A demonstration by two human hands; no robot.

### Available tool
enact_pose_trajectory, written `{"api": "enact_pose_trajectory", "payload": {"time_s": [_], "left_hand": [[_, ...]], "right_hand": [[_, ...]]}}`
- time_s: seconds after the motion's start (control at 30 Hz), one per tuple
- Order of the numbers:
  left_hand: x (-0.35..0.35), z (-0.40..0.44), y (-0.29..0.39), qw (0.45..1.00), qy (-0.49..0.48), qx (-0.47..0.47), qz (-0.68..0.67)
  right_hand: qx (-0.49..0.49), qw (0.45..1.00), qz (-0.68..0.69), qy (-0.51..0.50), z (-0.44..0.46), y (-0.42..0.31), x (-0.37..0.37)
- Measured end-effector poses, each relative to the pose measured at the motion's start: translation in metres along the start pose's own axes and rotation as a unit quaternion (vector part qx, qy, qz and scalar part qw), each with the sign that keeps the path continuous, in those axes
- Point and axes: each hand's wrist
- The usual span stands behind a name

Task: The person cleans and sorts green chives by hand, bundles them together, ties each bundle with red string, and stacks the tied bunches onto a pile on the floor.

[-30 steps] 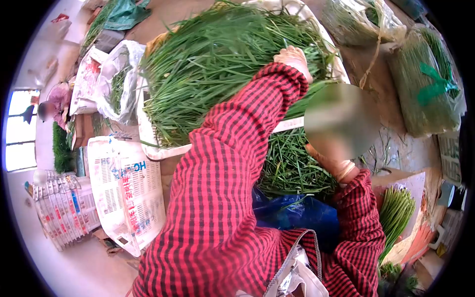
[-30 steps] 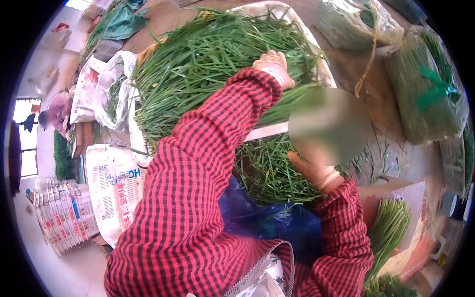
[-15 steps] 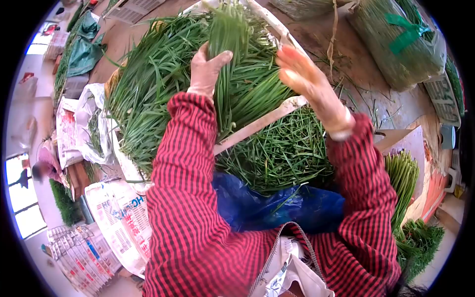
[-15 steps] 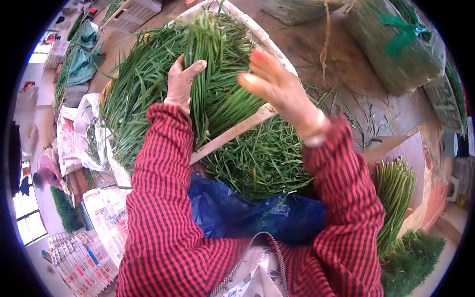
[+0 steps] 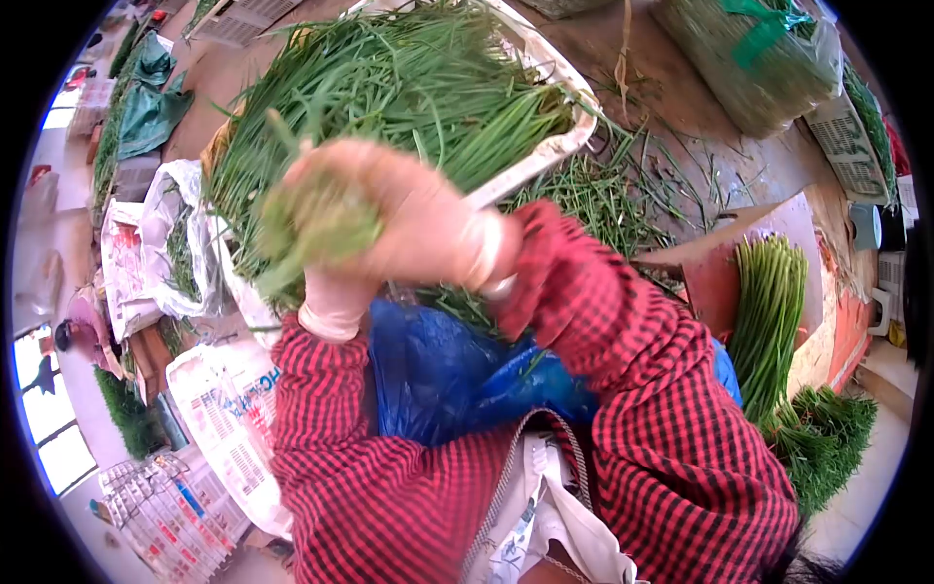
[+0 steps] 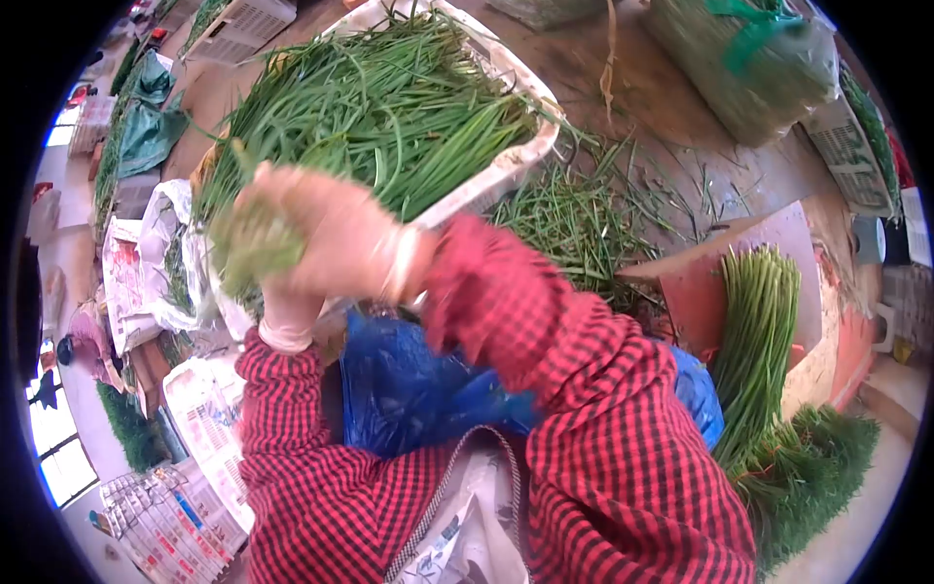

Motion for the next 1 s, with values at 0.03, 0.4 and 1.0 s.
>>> {"api": "enact_pose_trajectory", "payload": {"time_s": [0.03, 0.4, 1.0], "left_hand": [[0.015, -0.018, -0.007, 0.97, 0.044, 0.022, -0.237], [0.023, -0.051, 0.164, 0.732, 0.148, -0.1, -0.657], [-0.236, -0.153, 0.11, 0.308, -0.104, 0.443, -0.835]], "right_hand": [[0.075, 0.994, -0.08, -0.012, -0.007, -0.013, -0.025], [0.106, 0.949, -0.278, -0.108, -0.069, -0.119, -0.018], [-0.602, 0.403, -0.512, -0.462, -0.151, 0.003, 0.072]]}}
Point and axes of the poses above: each hand's wrist, its own z-axis towards the middle knuckle, its own x-axis out of the back of the hand, y = z × x
